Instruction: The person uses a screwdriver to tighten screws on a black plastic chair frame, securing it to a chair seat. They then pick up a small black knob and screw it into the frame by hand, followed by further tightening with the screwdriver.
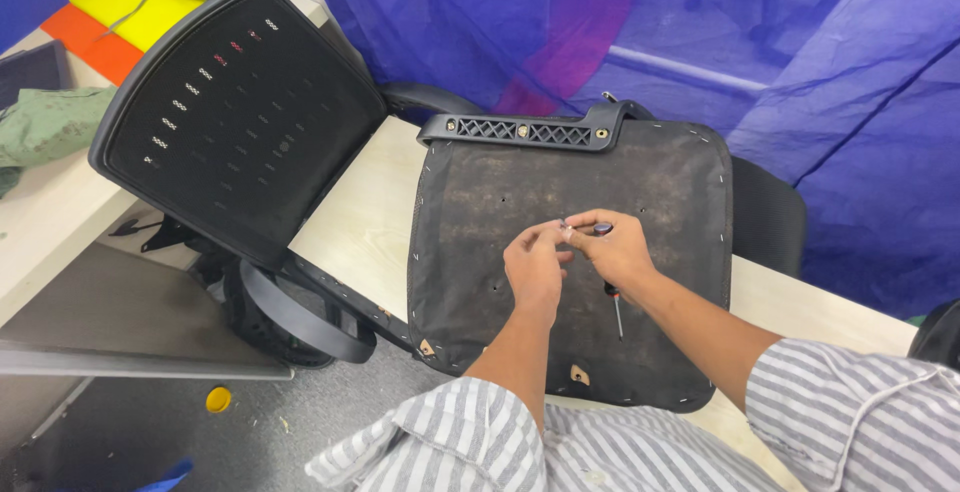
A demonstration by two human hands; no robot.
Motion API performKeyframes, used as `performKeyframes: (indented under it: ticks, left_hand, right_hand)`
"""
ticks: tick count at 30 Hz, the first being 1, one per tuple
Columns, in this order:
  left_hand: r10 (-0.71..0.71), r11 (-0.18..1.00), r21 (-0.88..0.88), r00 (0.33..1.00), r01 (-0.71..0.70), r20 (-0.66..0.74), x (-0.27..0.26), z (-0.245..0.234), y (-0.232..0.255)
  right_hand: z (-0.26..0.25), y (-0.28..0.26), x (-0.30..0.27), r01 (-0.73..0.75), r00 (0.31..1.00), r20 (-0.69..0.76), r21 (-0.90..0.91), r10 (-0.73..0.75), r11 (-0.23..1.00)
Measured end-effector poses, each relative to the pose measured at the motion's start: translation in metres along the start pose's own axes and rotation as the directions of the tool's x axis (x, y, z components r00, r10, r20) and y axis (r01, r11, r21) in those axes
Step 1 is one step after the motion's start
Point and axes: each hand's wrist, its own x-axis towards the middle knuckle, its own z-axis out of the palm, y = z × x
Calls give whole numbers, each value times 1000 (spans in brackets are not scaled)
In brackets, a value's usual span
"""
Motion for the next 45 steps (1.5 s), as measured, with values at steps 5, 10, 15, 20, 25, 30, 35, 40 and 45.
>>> performKeyframes:
  ticks: [5,10,15,20,25,30,35,40,45]
  left_hand:
    - [2,999,53,1000,-3,14,11,14,7]
    - [44,994,102,997,-50,61,30,28,10]
    - [106,971,196,982,-136,157,52,46,17]
    - [207,767,517,909,-380,361,69,64,35]
    - [219,497,703,857,-509,466,98,75,63]
    - [187,200,827,849,-526,495,133,83,85]
    - [78,-119,808,805,-578,588,169,80,91]
    - [23,-235,667,682,-707,731,209,81,88]
    - [-4,-308,573,604,-759,797,238,92,76]
  right_hand:
    - [-12,-5,16,31,999,-27,45,-30,999]
    - [-17,-5,26,11,995,-96,122,1,993]
    - [-30,-6,36,24,982,-187,142,3,990]
    - [-45,-8,46,60,962,-273,128,-23,990]
    - [-53,-13,52,13,941,-338,108,24,994]
    - [-48,-23,63,-13,934,-351,138,61,990]
    - [-33,-34,80,-91,905,-402,128,136,988]
    - [-22,-41,99,-149,886,-414,176,210,973]
    - [-19,-40,113,-153,875,-430,190,222,970]
